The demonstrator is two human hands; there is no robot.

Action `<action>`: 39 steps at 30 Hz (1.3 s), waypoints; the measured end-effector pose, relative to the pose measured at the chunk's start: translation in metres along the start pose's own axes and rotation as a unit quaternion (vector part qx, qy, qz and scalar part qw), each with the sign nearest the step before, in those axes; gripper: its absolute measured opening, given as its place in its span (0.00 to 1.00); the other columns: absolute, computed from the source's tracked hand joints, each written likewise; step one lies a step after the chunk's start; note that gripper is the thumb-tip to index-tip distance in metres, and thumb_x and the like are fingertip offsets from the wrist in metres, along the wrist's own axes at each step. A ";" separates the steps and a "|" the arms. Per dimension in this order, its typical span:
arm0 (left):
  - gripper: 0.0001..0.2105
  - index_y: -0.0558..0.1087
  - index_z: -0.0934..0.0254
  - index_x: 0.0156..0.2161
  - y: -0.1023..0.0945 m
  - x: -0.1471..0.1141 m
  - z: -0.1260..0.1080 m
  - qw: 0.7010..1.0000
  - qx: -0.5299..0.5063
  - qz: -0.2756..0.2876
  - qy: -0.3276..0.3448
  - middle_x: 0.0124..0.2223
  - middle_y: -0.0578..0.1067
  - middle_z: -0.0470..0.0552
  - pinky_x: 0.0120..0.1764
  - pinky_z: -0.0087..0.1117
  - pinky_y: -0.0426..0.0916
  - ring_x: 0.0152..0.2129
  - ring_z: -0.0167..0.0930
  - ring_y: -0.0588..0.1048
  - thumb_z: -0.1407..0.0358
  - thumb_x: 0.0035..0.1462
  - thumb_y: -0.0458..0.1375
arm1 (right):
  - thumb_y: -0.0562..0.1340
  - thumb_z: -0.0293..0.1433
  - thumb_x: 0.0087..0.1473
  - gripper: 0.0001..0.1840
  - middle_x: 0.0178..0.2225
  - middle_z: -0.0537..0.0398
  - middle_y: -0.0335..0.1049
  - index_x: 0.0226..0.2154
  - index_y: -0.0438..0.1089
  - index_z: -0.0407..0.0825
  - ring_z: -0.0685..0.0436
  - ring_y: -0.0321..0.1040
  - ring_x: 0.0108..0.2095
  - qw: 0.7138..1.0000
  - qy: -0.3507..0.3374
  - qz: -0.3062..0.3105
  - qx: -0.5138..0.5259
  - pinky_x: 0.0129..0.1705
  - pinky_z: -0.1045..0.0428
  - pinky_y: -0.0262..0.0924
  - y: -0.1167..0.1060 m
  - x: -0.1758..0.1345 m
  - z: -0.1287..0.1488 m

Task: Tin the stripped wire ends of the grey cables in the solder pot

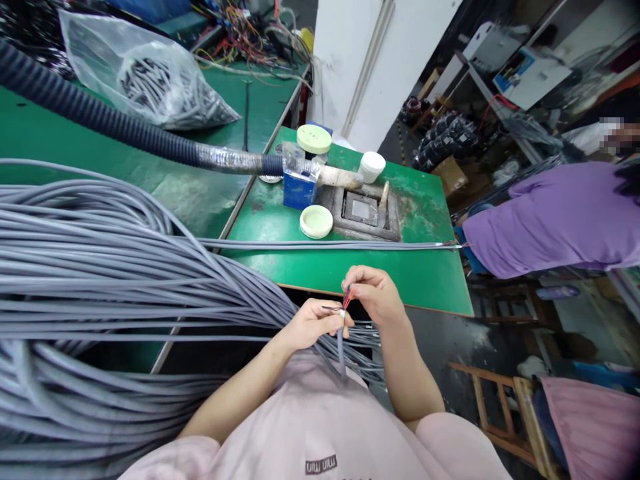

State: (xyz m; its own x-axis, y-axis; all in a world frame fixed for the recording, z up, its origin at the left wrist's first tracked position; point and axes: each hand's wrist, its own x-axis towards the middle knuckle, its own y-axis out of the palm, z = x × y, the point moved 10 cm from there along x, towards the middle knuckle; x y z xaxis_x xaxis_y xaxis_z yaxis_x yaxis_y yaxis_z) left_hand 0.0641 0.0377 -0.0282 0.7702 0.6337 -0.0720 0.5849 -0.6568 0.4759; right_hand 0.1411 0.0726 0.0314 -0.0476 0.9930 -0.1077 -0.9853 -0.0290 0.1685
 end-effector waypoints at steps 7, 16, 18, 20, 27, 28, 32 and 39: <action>0.19 0.78 0.71 0.31 0.002 0.000 -0.003 1.000 -0.009 0.001 -0.002 0.24 0.75 0.54 0.24 0.25 0.60 0.19 0.24 0.67 0.51 0.48 0.63 | 0.67 0.29 0.39 0.02 0.22 0.60 0.66 0.22 0.74 0.48 0.53 0.59 0.23 1.000 -0.003 0.023 0.002 0.27 0.55 0.55 0.003 0.001 0.000; 0.21 0.78 0.71 0.30 -0.004 0.001 0.004 1.000 -0.023 -0.020 -0.006 0.23 0.75 0.54 0.23 0.25 0.59 0.18 0.24 0.65 0.49 0.46 0.63 | 0.67 0.34 0.40 0.07 0.20 0.60 0.63 0.21 0.70 0.48 0.51 0.58 0.23 0.999 -0.034 0.002 0.011 0.29 0.53 0.56 -0.002 0.001 -0.003; 0.22 0.78 0.71 0.29 -0.006 0.002 0.004 0.999 -0.036 -0.026 0.002 0.22 0.75 0.54 0.23 0.25 0.58 0.18 0.24 0.64 0.48 0.45 0.63 | 0.66 0.34 0.40 0.08 0.20 0.60 0.62 0.20 0.68 0.49 0.52 0.57 0.23 0.999 -0.048 -0.016 0.022 0.30 0.52 0.57 -0.003 0.000 -0.003; 0.23 0.78 0.70 0.28 -0.006 0.003 0.003 0.998 -0.049 -0.030 0.008 0.22 0.75 0.53 0.23 0.26 0.57 0.17 0.23 0.64 0.48 0.44 0.64 | 0.66 0.34 0.39 0.08 0.20 0.61 0.62 0.20 0.67 0.49 0.52 0.56 0.22 0.997 -0.053 -0.038 0.034 0.30 0.53 0.57 -0.003 -0.001 -0.006; 0.23 0.76 0.70 0.24 -0.006 0.004 0.004 0.994 -0.093 -0.055 -0.010 0.19 0.72 0.51 0.22 0.26 0.55 0.16 0.23 0.64 0.47 0.38 0.66 | 0.61 0.31 0.41 0.10 0.17 0.63 0.53 0.17 0.59 0.49 0.52 0.54 0.22 0.985 -0.091 -0.120 0.079 0.31 0.51 0.58 -0.014 0.002 0.004; 0.23 0.76 0.70 0.23 -0.006 0.003 0.004 0.993 -0.104 -0.058 -0.007 0.18 0.72 0.51 0.22 0.26 0.55 0.16 0.24 0.64 0.47 0.38 0.67 | 0.60 0.31 0.42 0.10 0.17 0.64 0.51 0.17 0.57 0.50 0.52 0.53 0.21 0.981 -0.110 -0.133 0.088 0.32 0.51 0.58 -0.020 0.002 0.010; 0.21 0.76 0.69 0.24 -0.012 0.004 0.005 0.984 -0.163 -0.069 0.008 0.18 0.70 0.50 0.23 0.27 0.56 0.18 0.25 0.66 0.49 0.39 0.68 | 0.59 0.30 0.45 0.08 0.17 0.64 0.51 0.20 0.60 0.50 0.52 0.53 0.21 0.968 -0.171 -0.174 0.057 0.32 0.51 0.59 -0.042 -0.003 0.030; 0.20 0.74 0.68 0.27 -0.027 0.006 0.004 0.966 -0.232 -0.116 0.022 0.18 0.70 0.47 0.24 0.26 0.59 0.17 0.24 0.67 0.51 0.39 0.68 | 0.61 0.28 0.52 0.05 0.29 0.55 0.69 0.32 0.73 0.53 0.45 0.65 0.33 0.924 -0.256 -0.125 -0.254 0.36 0.48 0.61 -0.016 -0.037 0.038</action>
State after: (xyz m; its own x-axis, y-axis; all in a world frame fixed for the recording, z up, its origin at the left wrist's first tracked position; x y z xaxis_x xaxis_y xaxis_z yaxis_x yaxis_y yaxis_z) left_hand 0.0545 0.0577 -0.0454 0.6144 0.7654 -0.1916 0.5559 -0.2476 0.7935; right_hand 0.1649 0.0402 0.0696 0.1472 0.8964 0.4181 -0.9115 0.2871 -0.2946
